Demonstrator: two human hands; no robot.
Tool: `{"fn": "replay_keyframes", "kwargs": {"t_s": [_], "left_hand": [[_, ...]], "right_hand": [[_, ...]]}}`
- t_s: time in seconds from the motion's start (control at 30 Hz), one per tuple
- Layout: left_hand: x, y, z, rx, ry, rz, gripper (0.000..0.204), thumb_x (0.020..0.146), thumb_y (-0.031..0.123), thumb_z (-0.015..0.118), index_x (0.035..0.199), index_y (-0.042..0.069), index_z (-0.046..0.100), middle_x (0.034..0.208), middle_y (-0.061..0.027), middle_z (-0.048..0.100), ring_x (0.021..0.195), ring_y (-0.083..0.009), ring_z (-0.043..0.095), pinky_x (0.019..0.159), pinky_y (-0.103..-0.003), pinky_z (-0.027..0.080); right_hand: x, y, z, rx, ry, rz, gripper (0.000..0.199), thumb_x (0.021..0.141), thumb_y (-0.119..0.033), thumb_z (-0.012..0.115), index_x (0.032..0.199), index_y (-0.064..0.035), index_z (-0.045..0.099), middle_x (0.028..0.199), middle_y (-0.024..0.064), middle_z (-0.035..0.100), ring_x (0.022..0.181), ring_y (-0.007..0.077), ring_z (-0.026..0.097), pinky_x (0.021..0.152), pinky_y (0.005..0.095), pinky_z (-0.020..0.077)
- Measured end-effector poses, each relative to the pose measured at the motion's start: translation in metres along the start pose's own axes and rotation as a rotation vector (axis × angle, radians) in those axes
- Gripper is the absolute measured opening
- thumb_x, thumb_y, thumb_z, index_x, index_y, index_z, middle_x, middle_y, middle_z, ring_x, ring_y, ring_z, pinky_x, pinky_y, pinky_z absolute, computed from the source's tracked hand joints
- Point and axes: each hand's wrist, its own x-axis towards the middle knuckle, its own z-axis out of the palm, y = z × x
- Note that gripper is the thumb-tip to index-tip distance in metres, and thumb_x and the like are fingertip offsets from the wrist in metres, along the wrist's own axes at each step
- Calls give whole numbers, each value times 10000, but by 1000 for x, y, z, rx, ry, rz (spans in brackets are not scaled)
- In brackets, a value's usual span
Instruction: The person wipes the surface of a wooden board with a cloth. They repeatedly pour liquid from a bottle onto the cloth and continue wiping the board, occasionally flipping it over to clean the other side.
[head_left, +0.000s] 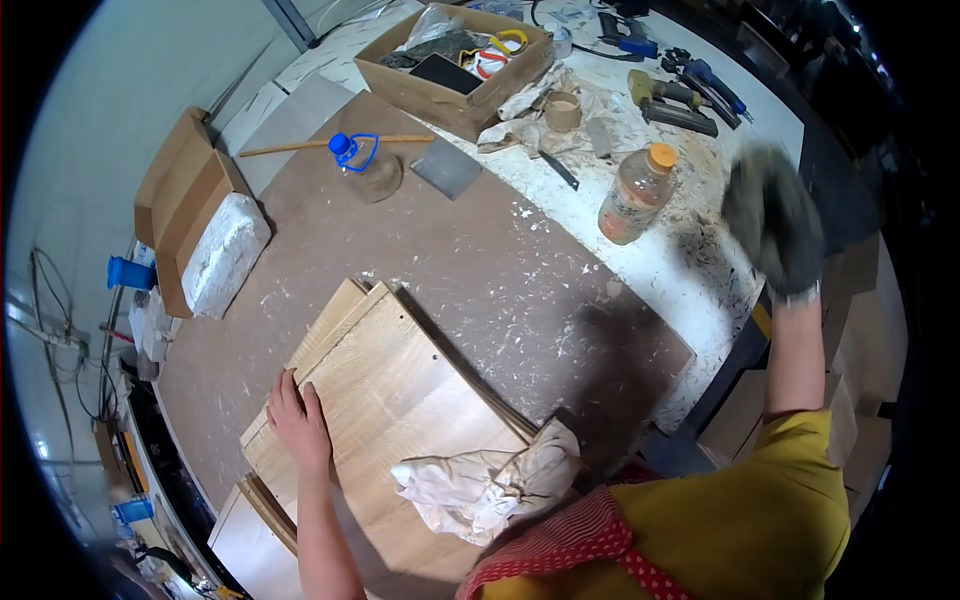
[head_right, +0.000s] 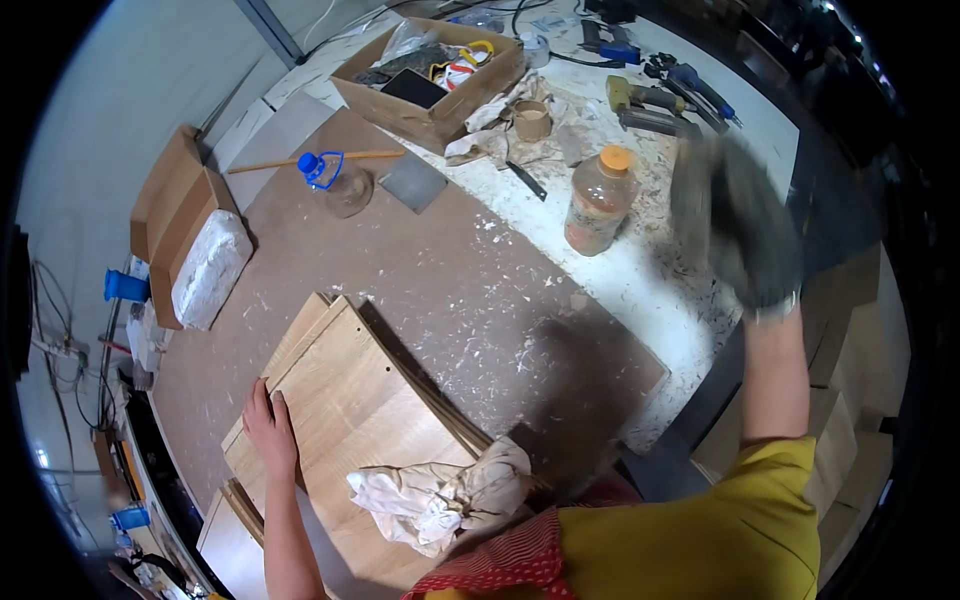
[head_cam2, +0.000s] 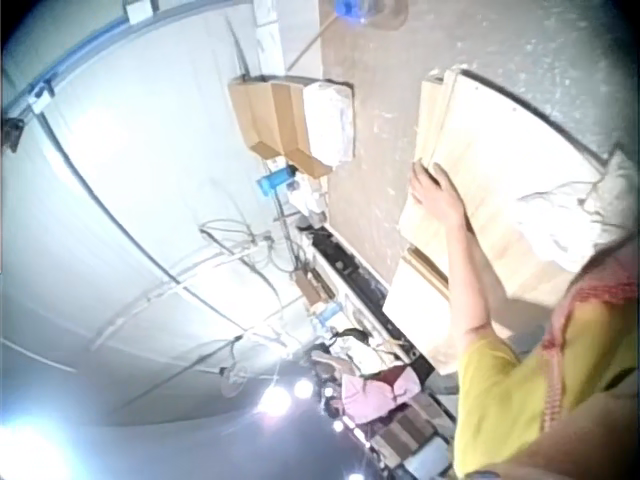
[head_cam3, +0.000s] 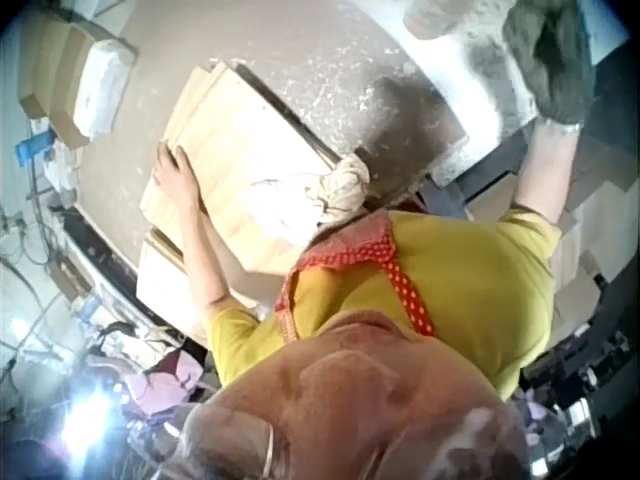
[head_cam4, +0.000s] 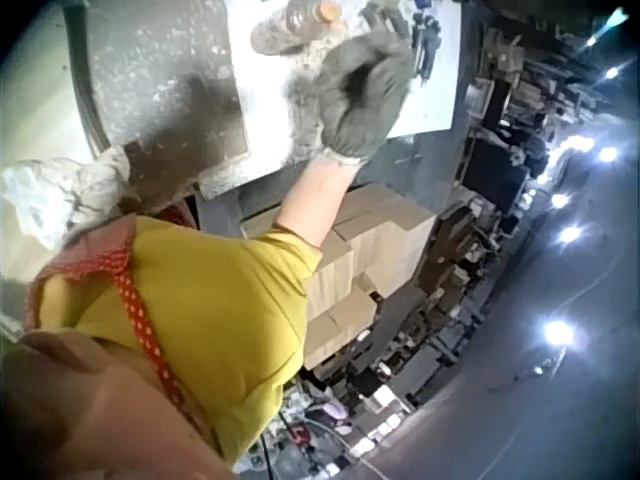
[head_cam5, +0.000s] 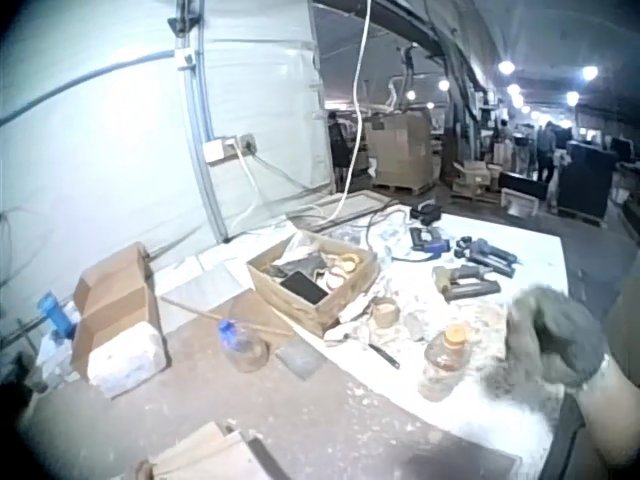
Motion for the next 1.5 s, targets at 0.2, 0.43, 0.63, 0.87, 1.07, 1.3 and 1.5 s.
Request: {"fn": "replay_keyframes", "kwargs": {"t_s": [0.2,0.43,0.63,0.87,1.07,1.3,1.5], "left_hand": [[9,8,-5,-1,-25,-25,385,968,269,489,1300,75,515,1363,-125,508,1257,-321,453,1082,-454,278],[3,-2,-1,-5,-34,-43,383,974,263,489,1306,75,515,1375,-124,503,1271,-324,442,1084,-456,280],[5,10,-4,39,2,-15,368,977,242,491,1284,44,536,1343,-148,531,1231,-342,482,1040,-434,351],[6,2,-4,-12,-14,-33,373,951,216,503,1283,50,534,1344,-131,527,1235,-330,474,1050,-447,332],[6,-6,3,-27,-14,-20,402,901,183,535,1272,28,539,1281,-165,564,1167,-347,509,1023,-441,360],[7,6,-3,-30,76,-24,377,914,310,556,1227,100,569,1267,-100,572,1207,-292,497,1058,-467,317],[6,5,-3,-52,88,-43,383,900,331,576,1208,103,584,1276,-83,571,1221,-283,491,1055,-495,319]], "right_hand": [[158,100,-119,-1320,136,-757,249,895,-150,580,1134,-77,578,1050,99,605,988,298,592,851,328,494],[203,135,-121,-1603,-197,-267,282,885,-174,616,1136,-53,578,1051,110,624,992,259,600,903,308,480],[213,134,-144,-1643,-45,-100,298,880,-183,626,1139,-43,578,1045,111,629,994,251,601,914,311,482],[187,80,-135,16,334,129,346,899,-236,635,1188,-52,582,1088,89,641,1040,230,604,947,346,489],[108,-28,-68,-226,199,-303,411,932,-210,589,1307,-48,547,1228,99,614,1110,192,605,978,323,475],[100,85,133,-1041,-366,-379,342,897,-243,625,1197,-81,607,1184,133,619,1069,265,598,943,359,482],[123,173,204,-1284,-547,-530,422,904,-339,559,1224,-67,592,1205,178,585,1127,345,548,997,416,418]]}}
